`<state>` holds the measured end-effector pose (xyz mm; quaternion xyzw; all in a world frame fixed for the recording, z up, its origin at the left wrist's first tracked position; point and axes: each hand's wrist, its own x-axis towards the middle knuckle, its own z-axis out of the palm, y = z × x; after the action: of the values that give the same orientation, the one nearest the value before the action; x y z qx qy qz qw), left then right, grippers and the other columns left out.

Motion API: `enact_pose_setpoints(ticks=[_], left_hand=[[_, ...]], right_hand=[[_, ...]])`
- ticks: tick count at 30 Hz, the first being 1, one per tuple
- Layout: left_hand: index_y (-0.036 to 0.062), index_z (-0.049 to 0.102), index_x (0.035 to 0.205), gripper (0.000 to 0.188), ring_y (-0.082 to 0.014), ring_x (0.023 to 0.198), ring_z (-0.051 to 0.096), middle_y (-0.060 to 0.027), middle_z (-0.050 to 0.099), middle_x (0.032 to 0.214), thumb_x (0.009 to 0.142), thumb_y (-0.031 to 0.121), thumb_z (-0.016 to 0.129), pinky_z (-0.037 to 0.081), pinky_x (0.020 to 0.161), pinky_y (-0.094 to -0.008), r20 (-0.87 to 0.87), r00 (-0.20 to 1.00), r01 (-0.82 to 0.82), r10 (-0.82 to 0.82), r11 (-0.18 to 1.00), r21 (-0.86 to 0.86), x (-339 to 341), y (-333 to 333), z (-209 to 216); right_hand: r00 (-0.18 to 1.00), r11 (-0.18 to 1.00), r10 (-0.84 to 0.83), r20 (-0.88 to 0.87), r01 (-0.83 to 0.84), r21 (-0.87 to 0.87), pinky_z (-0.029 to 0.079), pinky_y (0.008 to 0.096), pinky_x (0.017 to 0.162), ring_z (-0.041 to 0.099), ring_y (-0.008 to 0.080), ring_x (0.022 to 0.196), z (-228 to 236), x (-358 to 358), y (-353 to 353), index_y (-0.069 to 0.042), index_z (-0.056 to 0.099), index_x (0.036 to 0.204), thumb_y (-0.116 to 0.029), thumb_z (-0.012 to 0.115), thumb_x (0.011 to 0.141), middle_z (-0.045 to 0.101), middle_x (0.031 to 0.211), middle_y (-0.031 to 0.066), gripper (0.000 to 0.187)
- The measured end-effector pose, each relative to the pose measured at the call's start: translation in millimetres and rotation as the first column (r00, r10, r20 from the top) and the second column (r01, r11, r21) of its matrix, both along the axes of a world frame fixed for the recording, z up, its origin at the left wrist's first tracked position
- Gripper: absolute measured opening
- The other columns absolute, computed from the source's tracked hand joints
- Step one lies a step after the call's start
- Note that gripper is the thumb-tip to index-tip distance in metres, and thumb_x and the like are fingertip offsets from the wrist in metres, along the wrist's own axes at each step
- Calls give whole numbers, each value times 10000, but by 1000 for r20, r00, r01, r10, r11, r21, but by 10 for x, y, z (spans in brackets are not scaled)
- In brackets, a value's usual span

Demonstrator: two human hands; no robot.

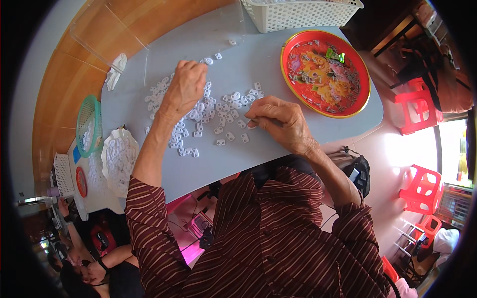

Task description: Handling and inspecting small white plastic components at a workshop table.

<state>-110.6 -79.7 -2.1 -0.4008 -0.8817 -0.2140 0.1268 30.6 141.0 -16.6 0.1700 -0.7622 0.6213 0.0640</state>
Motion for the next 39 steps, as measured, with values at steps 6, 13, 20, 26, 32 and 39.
enact_pose_setpoints(ticks=[6, 13, 20, 26, 32, 39], left_hand=[[2, 537, 773, 47, -323, 809, 470, -153, 524, 768, 796, 43, 544, 414, 766, -410, 145, 989, -15, 39, 987, -162, 43, -51, 120], [-3, 553, 792, 55, -314, 858, 466, -143, 529, 814, 763, 39, 573, 418, 803, -403, 239, 969, -19, 68, 979, -203, 89, -10, 104], [-2, 528, 867, 130, -310, 879, 458, -140, 517, 819, 739, 5, 545, 411, 825, -407, 184, 983, 20, 3, 993, -120, 152, 110, 120], [-16, 539, 879, 134, -293, 834, 476, -125, 521, 768, 748, 11, 535, 421, 774, -379, 213, 976, 94, -54, 979, -181, 172, 171, 97], [-25, 456, 747, 91, -332, 821, 454, -156, 514, 737, 750, 32, 527, 427, 765, -410, 326, 945, 46, 8, 986, -159, 222, 204, 112], [-33, 615, 907, 161, -163, 723, 561, -88, 617, 753, 856, 107, 553, 453, 674, -269, 695, 718, -168, -15, 966, 194, 629, 449, 167]], right_hand=[[997, 998, -6, 76, 11, -67, 520, 277, 700, 663, 178, 758, 13, -1, 15, 31, 640, 910, 123, 563, 750, 644, 860, 105, 200], [993, 997, 11, 118, -2, -76, 513, 269, 683, 658, 160, 736, 40, 13, 19, 25, 640, 911, 107, 571, 761, 647, 824, 97, 184], [986, 996, 8, 166, 6, -87, 505, 232, 665, 643, 127, 733, 22, 26, 32, 36, 643, 928, 93, 578, 803, 638, 814, 74, 152], [990, 994, 5, 143, 11, -110, 513, 245, 662, 648, 136, 724, -8, 17, 22, 33, 638, 911, 101, 583, 778, 639, 818, 86, 159], [995, 994, 2, 104, 9, -109, 515, 239, 683, 644, 137, 764, 9, 15, 47, 46, 625, 910, 119, 561, 789, 627, 859, 86, 155], [996, 987, -92, 4, 92, -130, 510, 253, 661, 639, 138, 704, -50, 6, 56, 10, 645, 925, 78, 614, 769, 651, 824, 86, 173]])
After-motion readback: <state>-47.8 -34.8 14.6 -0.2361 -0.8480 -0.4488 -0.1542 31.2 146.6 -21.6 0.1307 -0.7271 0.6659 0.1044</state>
